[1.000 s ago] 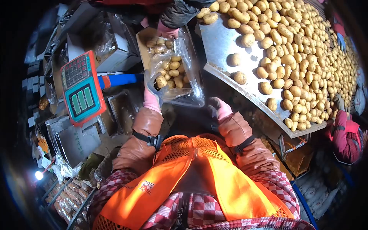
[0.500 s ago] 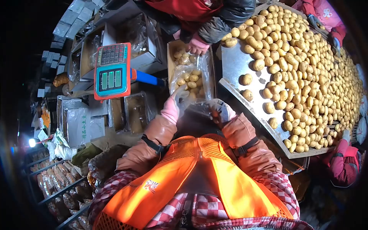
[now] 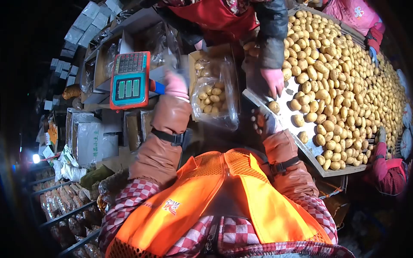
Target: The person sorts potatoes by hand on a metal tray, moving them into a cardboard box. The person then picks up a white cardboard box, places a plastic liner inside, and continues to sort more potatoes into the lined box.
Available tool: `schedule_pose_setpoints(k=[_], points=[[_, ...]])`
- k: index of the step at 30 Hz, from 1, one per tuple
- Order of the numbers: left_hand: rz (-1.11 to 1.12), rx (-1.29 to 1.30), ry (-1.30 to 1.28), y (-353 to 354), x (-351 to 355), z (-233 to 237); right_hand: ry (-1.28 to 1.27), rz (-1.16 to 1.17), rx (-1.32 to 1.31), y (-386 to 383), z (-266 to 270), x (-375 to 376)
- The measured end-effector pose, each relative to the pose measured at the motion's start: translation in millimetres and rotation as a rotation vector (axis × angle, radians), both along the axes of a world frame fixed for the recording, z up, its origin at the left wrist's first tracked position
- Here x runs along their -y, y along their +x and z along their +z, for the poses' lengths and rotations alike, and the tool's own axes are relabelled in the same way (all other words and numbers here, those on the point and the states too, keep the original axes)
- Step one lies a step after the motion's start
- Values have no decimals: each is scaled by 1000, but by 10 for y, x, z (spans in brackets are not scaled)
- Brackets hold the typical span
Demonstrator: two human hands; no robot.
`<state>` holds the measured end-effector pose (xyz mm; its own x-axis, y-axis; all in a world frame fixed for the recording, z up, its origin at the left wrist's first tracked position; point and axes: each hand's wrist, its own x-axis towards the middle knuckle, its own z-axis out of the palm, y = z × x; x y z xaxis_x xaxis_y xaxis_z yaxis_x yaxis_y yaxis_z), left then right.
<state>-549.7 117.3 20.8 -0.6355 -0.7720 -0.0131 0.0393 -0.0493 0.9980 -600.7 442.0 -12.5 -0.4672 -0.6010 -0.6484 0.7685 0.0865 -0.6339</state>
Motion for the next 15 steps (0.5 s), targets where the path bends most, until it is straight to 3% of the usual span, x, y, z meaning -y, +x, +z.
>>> schedule_pose_setpoints(k=[5,9,15], points=[[-66,25,-92,-570,-788,115,45,-49,-21,-114,21,4],[-52,41,-41,-889,-831,126,42,-86,-18,-36,-53,-83],[35,-105,111,-658,-481,-62,86,-141,-5,-20,29,-101]])
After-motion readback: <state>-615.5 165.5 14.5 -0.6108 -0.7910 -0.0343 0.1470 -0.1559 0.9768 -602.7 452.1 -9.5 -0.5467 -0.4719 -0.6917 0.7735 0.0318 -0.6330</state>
